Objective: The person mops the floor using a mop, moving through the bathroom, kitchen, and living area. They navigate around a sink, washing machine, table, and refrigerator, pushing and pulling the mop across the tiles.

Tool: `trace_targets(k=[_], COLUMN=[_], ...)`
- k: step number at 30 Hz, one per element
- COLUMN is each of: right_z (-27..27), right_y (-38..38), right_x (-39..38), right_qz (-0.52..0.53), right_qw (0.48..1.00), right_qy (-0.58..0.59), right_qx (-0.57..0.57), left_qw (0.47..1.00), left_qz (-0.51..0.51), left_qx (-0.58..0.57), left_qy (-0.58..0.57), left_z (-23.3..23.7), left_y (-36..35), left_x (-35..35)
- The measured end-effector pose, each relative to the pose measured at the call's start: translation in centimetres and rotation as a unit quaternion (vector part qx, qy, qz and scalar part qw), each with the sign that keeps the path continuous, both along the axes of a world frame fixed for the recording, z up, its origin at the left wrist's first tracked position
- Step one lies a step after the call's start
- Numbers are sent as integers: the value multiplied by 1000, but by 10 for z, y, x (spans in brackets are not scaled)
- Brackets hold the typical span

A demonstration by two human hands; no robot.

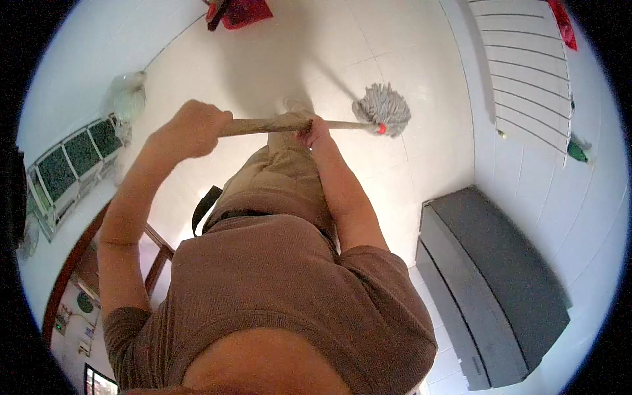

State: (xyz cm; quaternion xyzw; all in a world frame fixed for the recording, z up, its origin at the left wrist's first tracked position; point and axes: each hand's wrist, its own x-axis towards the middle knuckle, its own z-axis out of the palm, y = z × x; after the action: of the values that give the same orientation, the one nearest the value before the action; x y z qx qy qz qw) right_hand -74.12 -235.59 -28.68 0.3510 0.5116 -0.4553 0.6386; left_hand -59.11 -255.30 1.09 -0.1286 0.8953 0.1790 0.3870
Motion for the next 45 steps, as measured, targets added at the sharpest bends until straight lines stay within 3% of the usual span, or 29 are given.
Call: trace_targets(k=[3,5,7,11,13,19,21,27,35,41,45], right_z=[10,-2,-16,-23,-4,57,53,59,69,40,58], right_y=[-5,-12,-25,-64,-108,-205,-233,-274,-299,-319,-359], right_x=[10,12,13,-4,-5,-25,-14,22,96,187,271], right_qz=[-59,-95,-153,-151,-240,-155,-147,-20,63,141,187], right_qw=[998,995,982,975,961,977,976,981,988,977,976], right_qy=[-10,-33,-113,-131,-134,-143,-162,-178,-130,-147,-112], right_qx=[8,10,-8,-99,-8,-18,5,-78,-61,-69,-24], left_qw=[994,993,975,961,960,964,963,952,955,950,929], left_qz=[-67,-72,-108,-116,-115,-38,13,127,150,216,272], left_qx=[-33,-45,-88,-141,-170,-217,-230,-275,-247,-223,-249], left_qy=[85,77,175,205,190,149,138,38,-75,-44,-20], left_z=[-4,6,8,25,38,89,100,120,112,99,107], left_y=[-28,-46,-67,-98,-119,-171,-185,-195,-203,-200,-198], left_x=[-17,-39,-55,-92,-100,-90,-76,-24,78,194,284])
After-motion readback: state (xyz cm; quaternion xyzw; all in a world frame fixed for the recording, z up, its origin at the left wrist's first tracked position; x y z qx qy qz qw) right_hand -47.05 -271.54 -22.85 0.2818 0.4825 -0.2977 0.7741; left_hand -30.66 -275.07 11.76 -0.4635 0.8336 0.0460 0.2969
